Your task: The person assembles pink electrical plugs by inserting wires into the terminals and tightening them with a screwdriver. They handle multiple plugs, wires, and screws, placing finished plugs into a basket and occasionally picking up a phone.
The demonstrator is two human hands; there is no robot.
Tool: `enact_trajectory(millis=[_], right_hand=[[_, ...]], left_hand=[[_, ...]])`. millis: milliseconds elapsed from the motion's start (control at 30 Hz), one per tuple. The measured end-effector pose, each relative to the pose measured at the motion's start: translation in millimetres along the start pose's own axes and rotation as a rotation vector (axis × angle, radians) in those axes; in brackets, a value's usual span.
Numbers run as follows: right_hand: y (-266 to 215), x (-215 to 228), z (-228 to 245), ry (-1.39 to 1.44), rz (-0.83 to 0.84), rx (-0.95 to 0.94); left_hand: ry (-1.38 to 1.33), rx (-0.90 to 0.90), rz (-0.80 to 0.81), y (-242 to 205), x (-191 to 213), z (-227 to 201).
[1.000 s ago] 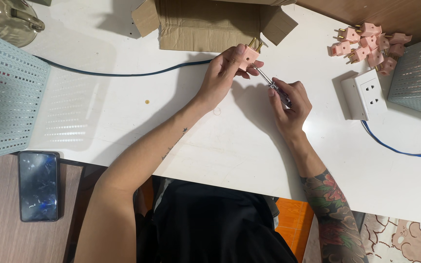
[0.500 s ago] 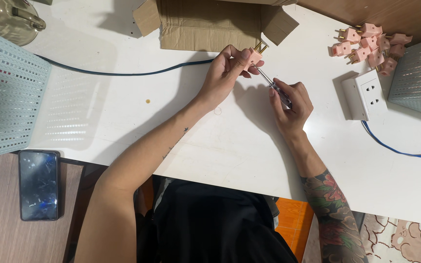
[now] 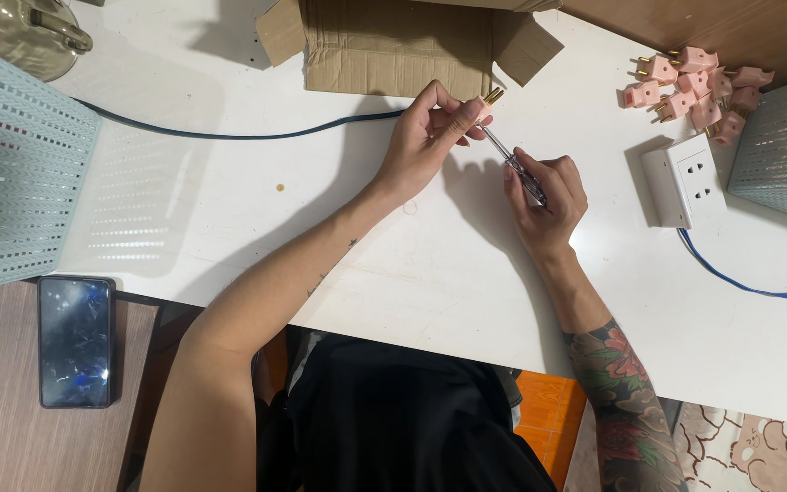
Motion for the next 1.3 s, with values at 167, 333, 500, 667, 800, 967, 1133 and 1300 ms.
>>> enact_trajectory(millis=[167, 333, 500, 667, 800, 967, 1133, 1300], right_hand=[[-2.7, -0.2, -1.9, -0.035, -0.008, 0.032], [-11.5, 3.0, -9.9, -0.048, 0.003, -0.055], [-19.5, -0.7, -21.9, 0.069, 0.097, -0.382], [-27.3, -3.4, -28.8, 0.196, 0.088, -0.631], [-28.3, -5.8, -29.0, 0.274, 0.066, -0.795], [-27.3, -7.9, -28.3, 0.298, 0.042, -0.824], [-23.6, -7.6, -26.5, 0.295, 0.051, -0.813], [-18.8, -7.8, -23.1, 0.299, 0.054, -0.777]], left_hand=[[0.023, -0.019, -0.008, -6.1, -3.0, -20.0], [0.203, -0.155, 0.074, -12.7, -3.8, -22.3], [0.163, -0.304, 0.110, -14.0, -6.3, -31.5], [0.177, -0.292, 0.087, -15.7, -5.6, -29.3], [0.169, -0.300, 0.095, -16.2, -7.0, -28.8], [0.154, -0.291, 0.094, -17.6, -8.3, -28.3], [0.122, -0.254, 0.096, -17.7, -9.5, -26.1], [0.122, -0.146, 0.106, -17.3, -6.8, -18.6]])
Point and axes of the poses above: each hand's wrist, its own y-axis towards the middle knuckle, its own x-axis out of the back of the hand, z = x × y, the point moved 7 cm from there along y, towards the middle knuckle, and after that the axes turned 10 degrees about -z, right-handed, at the moved point
